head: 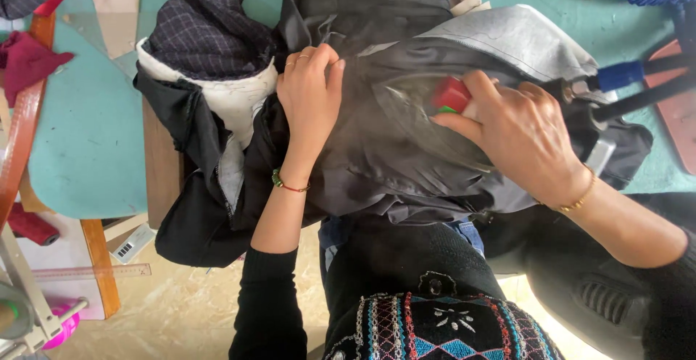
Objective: Pressing and smoothing a black garment using a steam iron on a work table
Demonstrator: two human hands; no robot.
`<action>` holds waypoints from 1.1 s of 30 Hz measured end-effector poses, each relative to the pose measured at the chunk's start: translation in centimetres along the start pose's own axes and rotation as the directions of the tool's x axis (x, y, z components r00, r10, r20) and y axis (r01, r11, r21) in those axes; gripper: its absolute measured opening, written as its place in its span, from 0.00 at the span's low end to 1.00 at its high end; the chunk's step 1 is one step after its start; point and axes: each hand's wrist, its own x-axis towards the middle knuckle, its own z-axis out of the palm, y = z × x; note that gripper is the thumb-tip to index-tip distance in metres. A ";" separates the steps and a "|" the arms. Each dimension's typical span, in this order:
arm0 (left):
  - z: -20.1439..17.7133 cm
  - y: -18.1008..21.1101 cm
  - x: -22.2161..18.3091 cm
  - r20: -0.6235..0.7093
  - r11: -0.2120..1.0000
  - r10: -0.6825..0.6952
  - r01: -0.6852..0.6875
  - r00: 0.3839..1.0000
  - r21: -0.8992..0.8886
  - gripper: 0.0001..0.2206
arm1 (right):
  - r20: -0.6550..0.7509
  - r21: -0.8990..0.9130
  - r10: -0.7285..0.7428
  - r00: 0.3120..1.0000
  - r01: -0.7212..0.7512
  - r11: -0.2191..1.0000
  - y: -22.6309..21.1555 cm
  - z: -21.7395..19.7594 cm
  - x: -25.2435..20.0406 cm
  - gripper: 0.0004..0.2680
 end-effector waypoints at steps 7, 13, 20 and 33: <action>0.4 -1.0 0.1 0.065 0.998 -0.038 0.041 0.997 -0.056 0.09 | 0.068 0.007 0.045 0.997 -0.046 0.999 -0.2 -0.4 0.1 0.20; 0.2 -1.0 0.0 0.076 0.996 -0.025 0.032 0.997 -0.089 0.09 | 0.308 -0.158 0.250 0.918 -0.209 0.965 4.0 -1.0 -7.2 0.19; -0.2 -1.0 0.1 0.096 0.995 -0.017 0.026 0.995 -0.092 0.08 | 0.243 -0.243 0.348 0.906 -0.290 0.926 6.5 0.2 -13.5 0.19; -0.4 -1.3 0.5 0.174 0.985 -0.064 0.090 0.983 -0.147 0.08 | 0.098 0.026 -0.009 0.995 0.006 1.000 0.8 -0.5 -1.6 0.21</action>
